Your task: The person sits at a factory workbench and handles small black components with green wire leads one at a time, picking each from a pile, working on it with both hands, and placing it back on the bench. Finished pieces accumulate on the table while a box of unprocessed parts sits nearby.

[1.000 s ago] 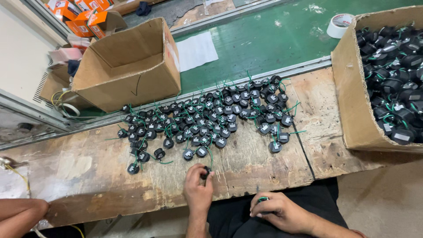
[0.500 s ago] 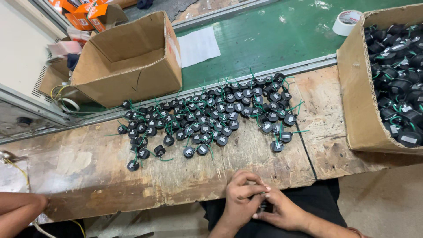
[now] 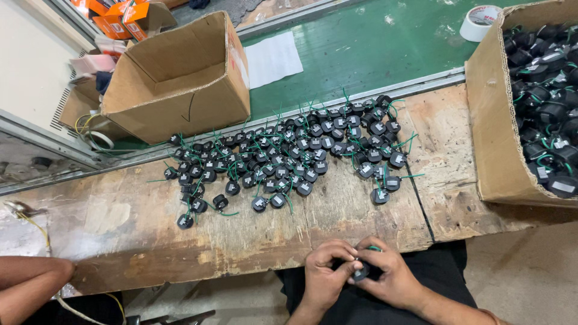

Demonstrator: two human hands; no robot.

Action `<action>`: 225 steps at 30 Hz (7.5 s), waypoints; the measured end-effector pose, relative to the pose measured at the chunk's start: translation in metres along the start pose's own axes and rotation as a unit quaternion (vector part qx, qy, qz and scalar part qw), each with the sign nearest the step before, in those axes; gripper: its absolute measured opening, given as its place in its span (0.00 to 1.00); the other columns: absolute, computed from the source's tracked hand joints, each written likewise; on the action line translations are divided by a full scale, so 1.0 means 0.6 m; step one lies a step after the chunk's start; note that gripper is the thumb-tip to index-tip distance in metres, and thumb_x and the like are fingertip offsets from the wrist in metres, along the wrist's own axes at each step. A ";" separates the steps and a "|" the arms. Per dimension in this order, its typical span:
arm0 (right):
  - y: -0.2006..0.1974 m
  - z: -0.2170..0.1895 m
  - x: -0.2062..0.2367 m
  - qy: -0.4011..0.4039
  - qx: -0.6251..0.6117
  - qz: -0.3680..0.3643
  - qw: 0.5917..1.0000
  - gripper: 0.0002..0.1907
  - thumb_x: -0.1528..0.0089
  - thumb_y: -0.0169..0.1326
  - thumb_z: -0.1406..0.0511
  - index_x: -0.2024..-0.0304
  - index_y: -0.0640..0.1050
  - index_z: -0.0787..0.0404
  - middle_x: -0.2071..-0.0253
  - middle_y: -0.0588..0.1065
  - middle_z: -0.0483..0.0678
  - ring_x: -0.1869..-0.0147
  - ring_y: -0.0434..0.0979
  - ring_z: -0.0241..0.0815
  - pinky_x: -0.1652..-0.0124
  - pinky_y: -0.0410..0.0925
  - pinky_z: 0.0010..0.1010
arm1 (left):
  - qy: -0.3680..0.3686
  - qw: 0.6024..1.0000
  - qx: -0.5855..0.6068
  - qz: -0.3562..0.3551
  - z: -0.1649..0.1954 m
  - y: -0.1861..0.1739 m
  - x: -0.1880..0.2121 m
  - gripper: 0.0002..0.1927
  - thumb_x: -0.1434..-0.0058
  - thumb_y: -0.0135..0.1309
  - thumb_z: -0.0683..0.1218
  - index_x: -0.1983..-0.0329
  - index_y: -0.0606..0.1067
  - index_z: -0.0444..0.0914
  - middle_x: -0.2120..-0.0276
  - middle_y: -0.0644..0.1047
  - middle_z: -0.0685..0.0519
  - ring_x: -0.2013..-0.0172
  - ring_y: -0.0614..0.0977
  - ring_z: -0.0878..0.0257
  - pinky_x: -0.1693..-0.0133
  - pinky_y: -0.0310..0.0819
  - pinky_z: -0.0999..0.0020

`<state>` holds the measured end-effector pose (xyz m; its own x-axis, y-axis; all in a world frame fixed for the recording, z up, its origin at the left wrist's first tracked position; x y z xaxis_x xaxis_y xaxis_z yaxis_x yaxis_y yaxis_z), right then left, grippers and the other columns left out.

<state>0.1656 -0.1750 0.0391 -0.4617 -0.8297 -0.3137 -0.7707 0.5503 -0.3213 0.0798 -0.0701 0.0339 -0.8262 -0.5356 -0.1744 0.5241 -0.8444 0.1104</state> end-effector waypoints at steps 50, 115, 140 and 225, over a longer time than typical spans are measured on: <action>0.002 0.053 0.006 0.135 -0.238 0.015 0.962 0.26 0.45 0.66 0.65 0.46 0.76 0.61 0.53 0.73 0.50 0.48 0.76 0.43 0.47 0.71 0.39 | 0.138 0.981 -0.104 0.087 0.054 -0.137 -0.011 0.10 0.49 0.67 0.34 0.63 0.83 0.36 0.61 0.81 0.50 0.57 0.84 0.59 0.55 0.81 0.68; 0.060 0.088 0.017 0.224 -0.652 0.031 0.724 0.32 0.39 0.60 0.70 0.35 0.63 0.57 0.46 0.71 0.53 0.44 0.77 0.47 0.51 0.77 0.44 | 0.270 0.935 -0.231 -0.011 0.078 0.016 -0.006 0.11 0.40 0.63 0.44 0.69 0.70 0.38 0.54 0.75 0.45 0.41 0.77 0.45 0.41 0.71 0.50; 0.008 0.074 0.027 0.148 -0.115 0.044 0.981 0.29 0.47 0.71 0.63 0.46 0.74 0.62 0.53 0.77 0.47 0.47 0.76 0.38 0.46 0.69 0.31 | -0.017 0.990 0.136 0.025 -0.078 -0.028 -0.017 0.17 0.48 0.69 0.32 0.66 0.71 0.35 0.62 0.80 0.46 0.58 0.80 0.56 0.51 0.75 0.61; 0.024 -0.010 -0.019 -0.023 -0.028 -0.066 0.997 0.22 0.44 0.58 0.74 0.46 0.74 0.63 0.49 0.77 0.50 0.40 0.77 0.50 0.40 0.68 0.40 | -0.014 0.873 -0.465 0.144 -0.028 -0.165 -0.151 0.19 0.44 0.62 0.50 0.51 0.79 0.41 0.33 0.72 0.52 0.40 0.77 0.51 0.40 0.72 0.53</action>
<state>0.1572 -0.1582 0.0433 -0.3358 -0.8885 -0.3126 -0.8473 0.4299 -0.3119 0.1064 0.0617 0.0222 -0.6304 -0.7365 -0.2451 0.6411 -0.3161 -0.6993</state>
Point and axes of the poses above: each hand's wrist, its own x-axis away from the middle knuckle, its own y-axis out of the palm, z = x × y, the point moved 10 cm from there along -x, towards the middle knuckle
